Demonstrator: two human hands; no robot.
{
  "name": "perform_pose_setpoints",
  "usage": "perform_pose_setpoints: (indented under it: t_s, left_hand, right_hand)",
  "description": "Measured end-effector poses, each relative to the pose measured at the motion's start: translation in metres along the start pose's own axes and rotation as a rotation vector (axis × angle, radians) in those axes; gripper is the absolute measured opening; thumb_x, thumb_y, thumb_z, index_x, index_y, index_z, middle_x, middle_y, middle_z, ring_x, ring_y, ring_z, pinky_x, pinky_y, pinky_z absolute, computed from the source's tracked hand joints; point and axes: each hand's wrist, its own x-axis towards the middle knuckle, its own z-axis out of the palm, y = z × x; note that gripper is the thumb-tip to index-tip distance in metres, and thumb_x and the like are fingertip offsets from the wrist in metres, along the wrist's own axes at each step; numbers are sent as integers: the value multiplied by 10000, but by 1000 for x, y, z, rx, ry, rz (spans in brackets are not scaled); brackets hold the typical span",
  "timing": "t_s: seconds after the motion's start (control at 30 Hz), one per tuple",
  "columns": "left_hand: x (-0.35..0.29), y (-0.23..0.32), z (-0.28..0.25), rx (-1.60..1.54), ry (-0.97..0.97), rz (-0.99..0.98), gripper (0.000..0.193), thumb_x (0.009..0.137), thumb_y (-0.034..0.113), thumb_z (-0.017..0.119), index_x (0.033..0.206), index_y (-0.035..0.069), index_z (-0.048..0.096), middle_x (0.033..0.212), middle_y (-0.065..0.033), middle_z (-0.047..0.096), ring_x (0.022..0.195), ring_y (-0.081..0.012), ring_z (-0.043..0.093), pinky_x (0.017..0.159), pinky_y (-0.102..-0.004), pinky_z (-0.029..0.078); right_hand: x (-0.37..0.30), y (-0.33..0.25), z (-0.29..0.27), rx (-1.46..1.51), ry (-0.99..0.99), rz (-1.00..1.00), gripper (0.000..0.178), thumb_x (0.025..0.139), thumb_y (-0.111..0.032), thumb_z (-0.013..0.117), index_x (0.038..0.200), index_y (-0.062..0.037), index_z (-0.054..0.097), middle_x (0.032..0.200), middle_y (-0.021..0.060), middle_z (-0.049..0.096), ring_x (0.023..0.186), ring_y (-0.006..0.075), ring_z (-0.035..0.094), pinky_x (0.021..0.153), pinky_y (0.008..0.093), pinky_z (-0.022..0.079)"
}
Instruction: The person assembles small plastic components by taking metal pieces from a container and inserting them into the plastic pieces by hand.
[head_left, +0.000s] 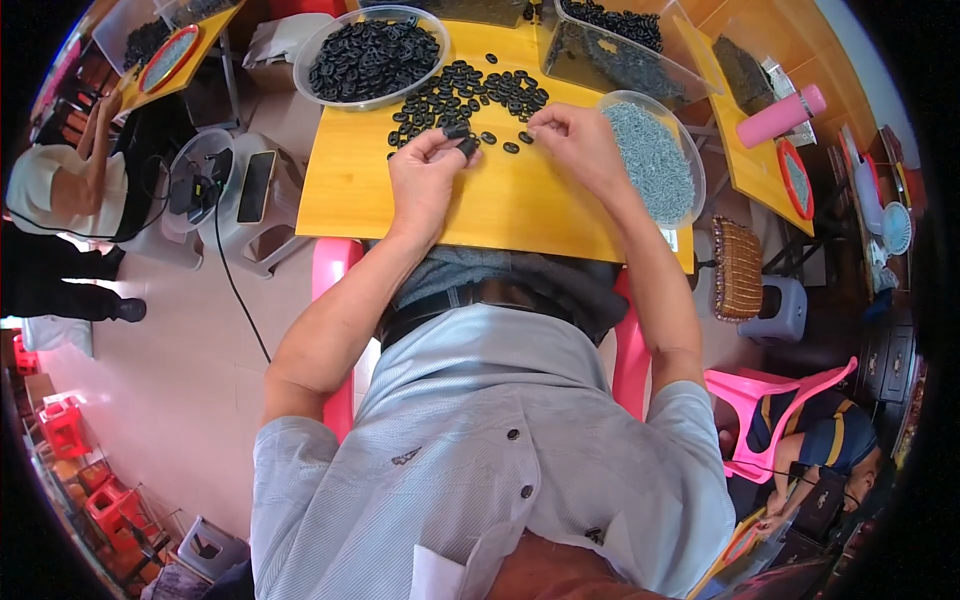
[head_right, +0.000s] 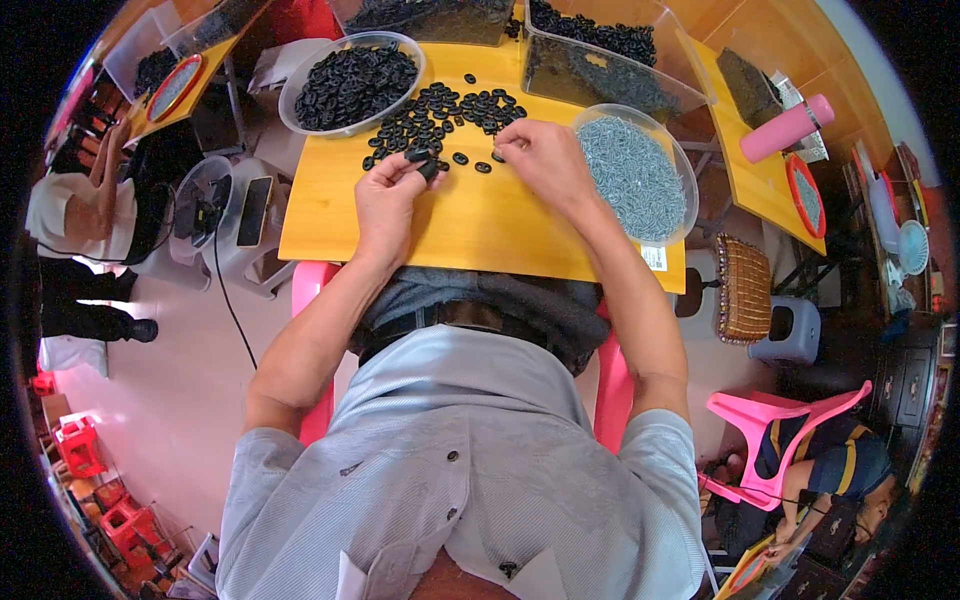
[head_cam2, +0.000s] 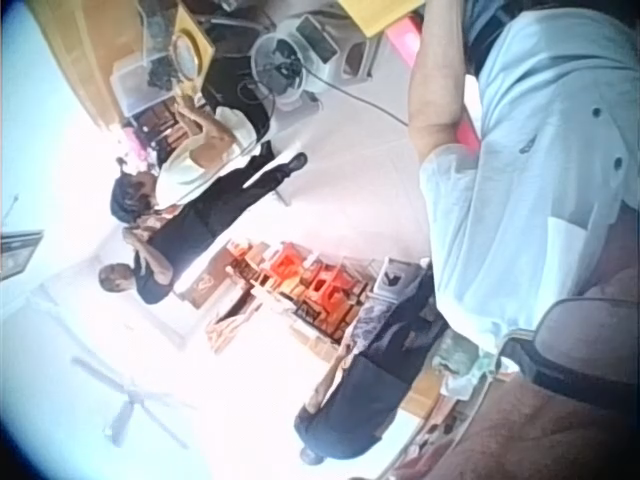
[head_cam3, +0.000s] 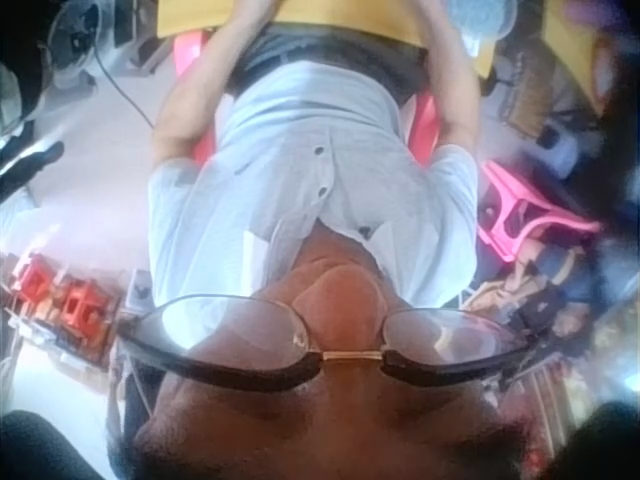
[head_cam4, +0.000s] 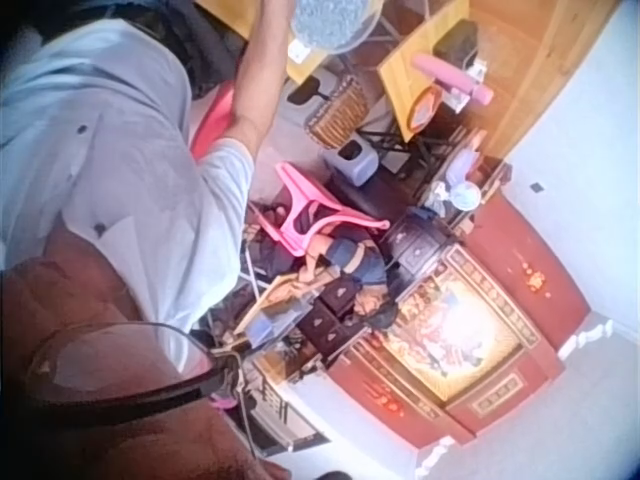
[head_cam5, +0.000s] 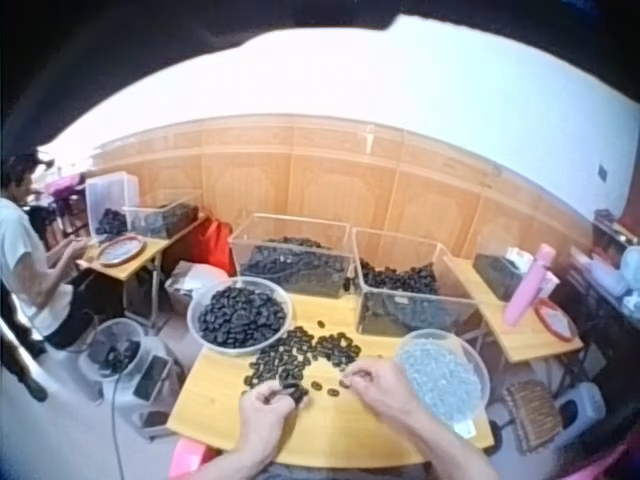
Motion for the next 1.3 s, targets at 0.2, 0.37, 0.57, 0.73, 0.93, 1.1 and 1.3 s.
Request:
perform_pose_setpoints:
  t_s: [0.2, 0.37, 0.57, 0.73, 0.93, 1.1, 1.3]
  left_hand:
    - [2, 2, -1, -25, 10, -11, 126, 868, -59, 606, 980, -42, 660, 920, -130, 711, 806, -164, 692, 768, -259, 548]
    - [-3, 1, 2, 0, -33, -30, 130, 870, -59, 607, 984, -35, 665, 923, -108, 709, 804, -157, 686, 773, -258, 549]
    - [-8, -2, 7, 4, -98, -79, 119, 867, -67, 614, 969, -32, 663, 921, -91, 703, 809, -150, 683, 762, -256, 551]
    - [-8, -1, 9, 8, -104, -107, 104, 861, -71, 615, 950, -35, 655, 913, -93, 698, 804, -151, 682, 759, -257, 557]
    - [-8, 0, 9, 76, -124, -102, 123, 845, -86, 591, 943, -36, 647, 913, -93, 694, 812, -158, 686, 769, -273, 567]
    - [-8, -1, 9, 26, -111, -112, 158, 820, -85, 601, 964, -59, 661, 892, -84, 704, 775, -121, 678, 737, -230, 550]
    - [-8, 2, 13, 81, -103, -117, 134, 817, -80, 610, 938, -52, 662, 880, -82, 702, 765, -116, 674, 721, -225, 542]
  right_hand:
    - [-5, 4, 24, -350, -32, -185, 168, 832, -159, 645, 905, -21, 707, 858, 154, 687, 794, 347, 666, 722, 430, 526]
    - [-8, 0, 27, -479, -31, -230, 174, 845, -146, 608, 882, -3, 701, 854, 180, 671, 829, 373, 655, 764, 444, 519]
    - [-13, 10, 22, -436, 19, -223, 167, 821, -110, 605, 869, 11, 710, 858, 206, 667, 826, 384, 650, 776, 445, 521]
    - [-21, -3, 18, 13, 25, 41, 143, 839, -110, 640, 865, 13, 709, 804, 148, 698, 667, 238, 679, 647, 356, 537]
    - [-23, 2, 11, 670, -132, 263, 185, 884, -127, 655, 983, 27, 677, 761, 64, 685, 650, 104, 641, 568, 223, 472]
    - [-24, 4, 17, 687, -181, 258, 164, 915, -84, 638, 1024, 37, 662, 849, 94, 694, 687, 139, 666, 589, 237, 497]
    - [-25, 1, 18, 677, -174, 240, 168, 902, -100, 642, 1005, 30, 664, 794, 77, 686, 658, 117, 646, 575, 228, 478]
